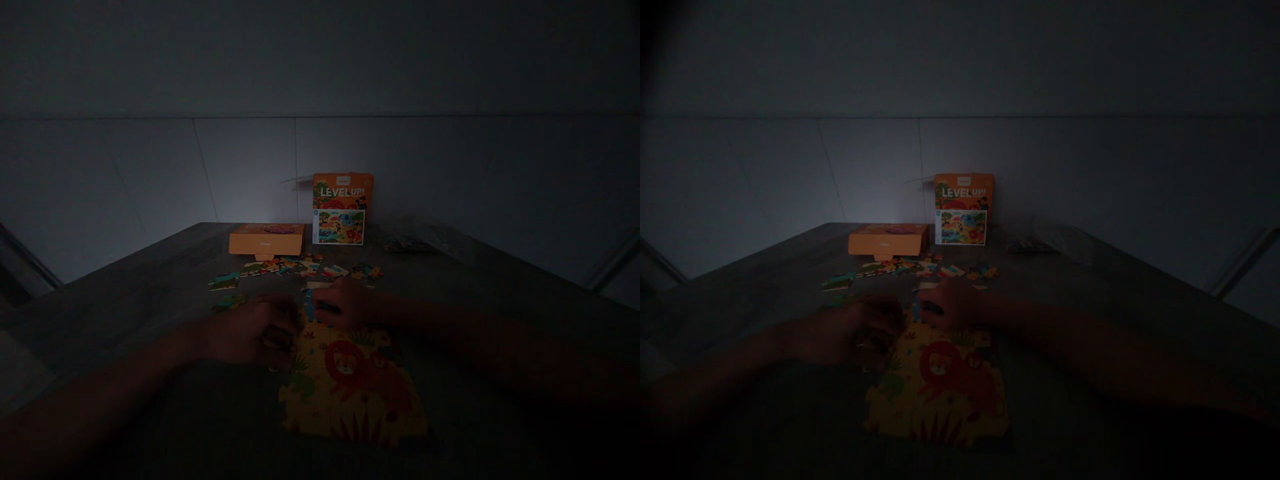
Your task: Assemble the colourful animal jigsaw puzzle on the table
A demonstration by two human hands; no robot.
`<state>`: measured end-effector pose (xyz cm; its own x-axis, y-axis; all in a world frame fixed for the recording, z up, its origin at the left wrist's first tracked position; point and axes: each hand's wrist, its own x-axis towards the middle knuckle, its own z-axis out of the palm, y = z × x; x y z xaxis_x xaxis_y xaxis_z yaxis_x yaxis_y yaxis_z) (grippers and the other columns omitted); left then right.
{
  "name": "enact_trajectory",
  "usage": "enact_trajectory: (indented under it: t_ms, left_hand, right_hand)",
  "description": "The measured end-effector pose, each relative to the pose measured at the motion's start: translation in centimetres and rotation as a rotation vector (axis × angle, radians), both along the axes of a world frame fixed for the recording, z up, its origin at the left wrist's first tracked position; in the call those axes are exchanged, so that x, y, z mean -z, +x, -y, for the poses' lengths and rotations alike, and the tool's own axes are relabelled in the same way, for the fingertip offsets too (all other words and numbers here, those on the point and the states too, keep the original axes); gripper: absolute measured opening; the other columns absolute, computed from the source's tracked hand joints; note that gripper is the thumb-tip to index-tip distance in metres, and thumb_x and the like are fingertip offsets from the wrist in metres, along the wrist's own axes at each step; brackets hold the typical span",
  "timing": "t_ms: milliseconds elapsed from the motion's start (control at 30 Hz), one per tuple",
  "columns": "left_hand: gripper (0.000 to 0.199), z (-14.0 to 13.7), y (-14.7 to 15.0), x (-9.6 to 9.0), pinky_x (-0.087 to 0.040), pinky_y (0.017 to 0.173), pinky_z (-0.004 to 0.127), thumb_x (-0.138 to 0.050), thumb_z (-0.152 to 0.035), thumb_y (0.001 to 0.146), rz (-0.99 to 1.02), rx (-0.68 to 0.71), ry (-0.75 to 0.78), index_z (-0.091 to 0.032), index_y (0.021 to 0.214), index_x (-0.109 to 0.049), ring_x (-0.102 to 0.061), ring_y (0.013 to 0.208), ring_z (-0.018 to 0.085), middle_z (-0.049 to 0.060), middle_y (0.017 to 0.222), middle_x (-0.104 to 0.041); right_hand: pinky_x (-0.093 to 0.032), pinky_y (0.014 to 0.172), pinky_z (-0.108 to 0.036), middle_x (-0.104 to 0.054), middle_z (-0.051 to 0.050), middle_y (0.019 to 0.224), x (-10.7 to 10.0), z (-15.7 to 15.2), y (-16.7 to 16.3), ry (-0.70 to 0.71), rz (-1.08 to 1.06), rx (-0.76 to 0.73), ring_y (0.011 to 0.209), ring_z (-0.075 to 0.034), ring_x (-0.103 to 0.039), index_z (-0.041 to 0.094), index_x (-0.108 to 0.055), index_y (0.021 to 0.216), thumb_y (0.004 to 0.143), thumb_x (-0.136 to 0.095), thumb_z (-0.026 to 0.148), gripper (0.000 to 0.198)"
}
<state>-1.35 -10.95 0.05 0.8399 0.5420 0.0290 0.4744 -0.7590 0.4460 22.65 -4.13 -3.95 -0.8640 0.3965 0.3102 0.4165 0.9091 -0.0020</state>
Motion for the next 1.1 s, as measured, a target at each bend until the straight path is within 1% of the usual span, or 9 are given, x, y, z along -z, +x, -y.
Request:
enact_trajectory:
  t_ms: [167,300,467,633,733,833,900,1033,1100]
  left_hand:
    - [0.015,0.0,0.0,-0.1,-0.051,0.084,0.031,-0.073,-0.03,0.082,-0.004,0.007,0.022,-0.021,0.095,-0.074,-0.06,0.097,0.021,0.006,0.105,-0.06]
    - [0.015,0.0,0.0,0.0,-0.051,0.084,0.03,-0.071,-0.031,0.083,0.004,0.004,0.018,-0.021,0.094,-0.073,-0.059,0.098,0.021,0.006,0.104,-0.061]
    - [0.018,-0.1,-0.2,0.2,-0.05,0.084,0.029,-0.073,-0.031,0.082,-0.015,-0.002,0.01,-0.023,0.099,-0.074,-0.059,0.099,0.021,0.005,0.106,-0.06]
    - [0.016,-0.1,-0.2,0.2,-0.051,0.082,0.031,-0.072,-0.032,0.082,-0.009,-0.016,-0.008,-0.022,0.094,-0.075,-0.059,0.096,0.02,0.006,0.106,-0.06]
    - [0.018,-0.2,-0.2,0.2,-0.051,0.083,0.032,-0.072,-0.033,0.083,-0.007,-0.01,-0.016,-0.022,0.097,-0.075,-0.059,0.096,0.02,0.007,0.107,-0.058]
    - [0.021,-0.2,-0.3,0.2,-0.05,0.081,0.033,-0.073,-0.034,0.082,-0.023,-0.015,0.007,-0.023,0.099,-0.075,-0.058,0.094,0.02,0.007,0.103,-0.058]
    - [0.02,-0.1,-0.2,0.1,-0.049,0.081,0.033,-0.073,-0.034,0.081,-0.038,-0.02,0.025,-0.023,0.099,-0.075,-0.058,0.093,0.021,0.006,0.102,-0.058]
    - [0.018,-0.1,-0.2,-0.2,-0.047,0.079,0.032,-0.073,-0.035,0.083,-0.076,-0.021,0.046,-0.024,0.096,-0.076,-0.056,0.091,0.02,0.006,0.099,-0.059]
    - [0.02,-0.1,-0.3,-0.2,-0.046,0.077,0.03,-0.073,-0.037,0.082,-0.087,-0.029,0.045,-0.026,0.098,-0.076,-0.055,0.09,0.02,0.005,0.098,-0.059]
  right_hand:
    - [-0.029,0.056,-0.025,-0.06,0.0,0.061,0.1,-0.1,0.0,0.004,-0.013,-0.013,0.053,-0.012,-0.048,0.018,-0.06,0.08,0.088,-0.052,0.035,0.02]
    - [-0.031,0.06,-0.025,-0.06,0.0,0.06,0.2,-0.1,0.0,0.009,-0.009,-0.01,0.053,-0.012,-0.048,0.018,-0.06,0.081,0.089,-0.052,0.035,0.02]
    - [-0.033,0.062,-0.026,-0.061,0.0,0.062,0.2,-0.2,0.0,0.002,-0.005,0.005,0.054,-0.013,-0.049,0.018,-0.061,0.082,0.088,-0.054,0.035,0.019]
    - [-0.031,0.061,-0.026,-0.061,0.0,0.062,0.3,-0.3,0.1,0.009,-0.002,-0.005,0.054,-0.013,-0.049,0.018,-0.062,0.084,0.089,-0.053,0.036,0.02]
    - [-0.031,0.059,-0.026,-0.061,0.0,0.062,0.2,-0.2,0.1,0.003,0.003,-0.009,0.054,-0.013,-0.048,0.018,-0.061,0.083,0.089,-0.052,0.035,0.02]
    - [-0.03,0.057,-0.025,-0.06,0.0,0.062,0.1,-0.1,0.1,0.009,0.004,-0.017,0.053,-0.012,-0.048,0.018,-0.061,0.083,0.088,-0.052,0.033,0.018]
    - [-0.028,0.055,-0.025,-0.06,0.0,0.061,0.1,0.0,0.1,0.044,0.002,-0.029,0.052,-0.012,-0.048,0.018,-0.061,0.084,0.089,-0.051,0.032,0.018]
    - [-0.026,0.053,-0.026,-0.061,0.0,0.061,0.0,0.6,0.2,0.167,0.004,-0.109,0.051,-0.012,-0.048,0.019,-0.063,0.092,0.092,-0.046,0.031,0.021]
    - [-0.028,0.052,-0.026,-0.064,-0.001,0.064,-0.2,1.3,0.1,0.167,0.02,-0.197,0.052,-0.012,-0.051,0.018,-0.064,0.098,0.095,-0.044,0.03,0.023]
